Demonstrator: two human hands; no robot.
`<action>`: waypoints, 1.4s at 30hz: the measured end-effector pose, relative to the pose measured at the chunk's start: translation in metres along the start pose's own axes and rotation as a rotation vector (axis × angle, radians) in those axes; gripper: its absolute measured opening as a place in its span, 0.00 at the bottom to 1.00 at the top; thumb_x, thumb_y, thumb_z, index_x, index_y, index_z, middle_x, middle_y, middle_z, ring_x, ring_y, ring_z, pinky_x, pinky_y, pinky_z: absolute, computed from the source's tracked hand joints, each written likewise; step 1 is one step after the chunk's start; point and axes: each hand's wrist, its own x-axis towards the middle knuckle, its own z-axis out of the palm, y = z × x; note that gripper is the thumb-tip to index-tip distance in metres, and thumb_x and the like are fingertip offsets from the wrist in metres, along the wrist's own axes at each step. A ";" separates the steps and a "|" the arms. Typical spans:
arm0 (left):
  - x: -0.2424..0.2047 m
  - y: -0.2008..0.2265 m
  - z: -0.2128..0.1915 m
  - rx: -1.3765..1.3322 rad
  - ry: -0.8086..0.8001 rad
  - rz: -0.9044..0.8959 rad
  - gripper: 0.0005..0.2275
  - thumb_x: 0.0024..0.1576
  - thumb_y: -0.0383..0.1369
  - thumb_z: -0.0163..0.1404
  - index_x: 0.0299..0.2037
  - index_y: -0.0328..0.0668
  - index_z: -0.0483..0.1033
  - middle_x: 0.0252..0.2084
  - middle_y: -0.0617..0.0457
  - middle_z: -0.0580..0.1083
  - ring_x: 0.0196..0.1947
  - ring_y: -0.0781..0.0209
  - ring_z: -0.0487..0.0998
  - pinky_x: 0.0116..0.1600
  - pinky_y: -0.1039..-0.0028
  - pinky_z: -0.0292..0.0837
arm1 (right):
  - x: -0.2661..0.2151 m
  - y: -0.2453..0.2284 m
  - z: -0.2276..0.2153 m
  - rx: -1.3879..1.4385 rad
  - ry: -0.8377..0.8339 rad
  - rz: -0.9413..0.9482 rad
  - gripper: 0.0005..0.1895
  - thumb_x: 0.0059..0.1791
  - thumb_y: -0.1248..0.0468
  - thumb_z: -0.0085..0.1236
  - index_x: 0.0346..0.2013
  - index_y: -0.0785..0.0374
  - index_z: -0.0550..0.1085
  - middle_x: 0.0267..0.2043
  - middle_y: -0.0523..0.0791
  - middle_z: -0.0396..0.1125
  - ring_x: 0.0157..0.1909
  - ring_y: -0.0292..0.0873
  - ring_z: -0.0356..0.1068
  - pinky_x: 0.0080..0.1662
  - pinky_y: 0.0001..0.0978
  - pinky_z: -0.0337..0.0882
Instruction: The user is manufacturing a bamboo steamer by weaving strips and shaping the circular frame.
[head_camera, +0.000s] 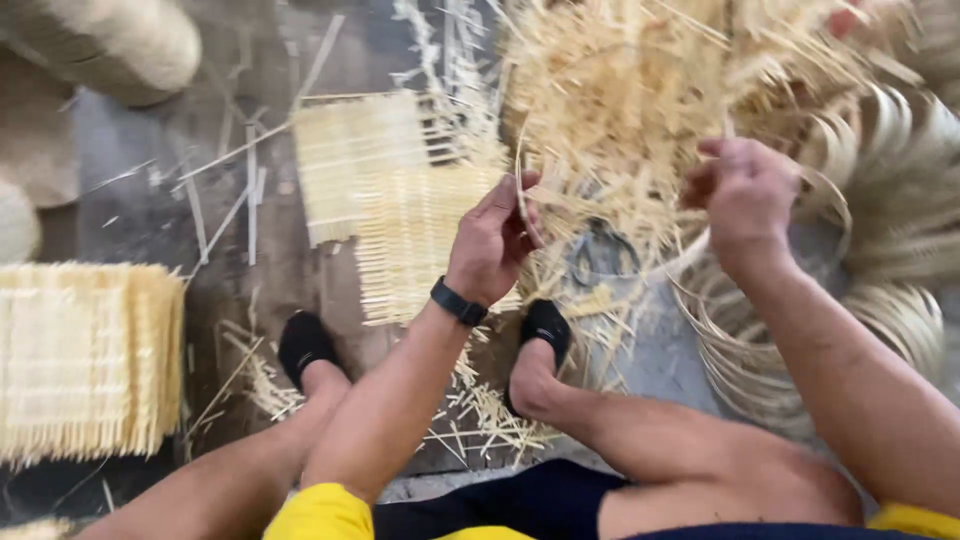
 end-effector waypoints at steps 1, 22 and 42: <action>0.000 0.002 -0.008 -0.251 -0.137 0.048 0.18 0.67 0.41 0.48 0.60 0.35 0.75 0.36 0.56 0.76 0.33 0.67 0.75 0.38 0.76 0.73 | 0.000 -0.007 0.019 -0.167 -0.046 -0.140 0.17 0.59 0.56 0.48 0.49 0.68 0.74 0.29 0.43 0.67 0.29 0.37 0.66 0.32 0.28 0.70; -0.032 0.075 -0.003 0.204 0.090 -0.268 0.31 0.58 0.69 0.32 0.16 0.53 0.58 0.14 0.64 0.53 0.12 0.69 0.49 0.17 0.74 0.43 | -0.057 0.010 0.167 -0.921 -0.410 -1.132 0.07 0.51 0.61 0.64 0.33 0.61 0.81 0.26 0.39 0.64 0.26 0.34 0.64 0.25 0.29 0.66; -0.011 0.087 -0.114 -0.007 0.165 -0.020 0.16 0.61 0.39 0.56 0.25 0.39 0.70 0.15 0.61 0.59 0.14 0.72 0.58 0.17 0.80 0.50 | 0.001 0.084 0.125 0.553 -0.562 0.379 0.18 0.59 0.56 0.52 0.43 0.72 0.76 0.18 0.33 0.52 0.18 0.28 0.48 0.21 0.22 0.49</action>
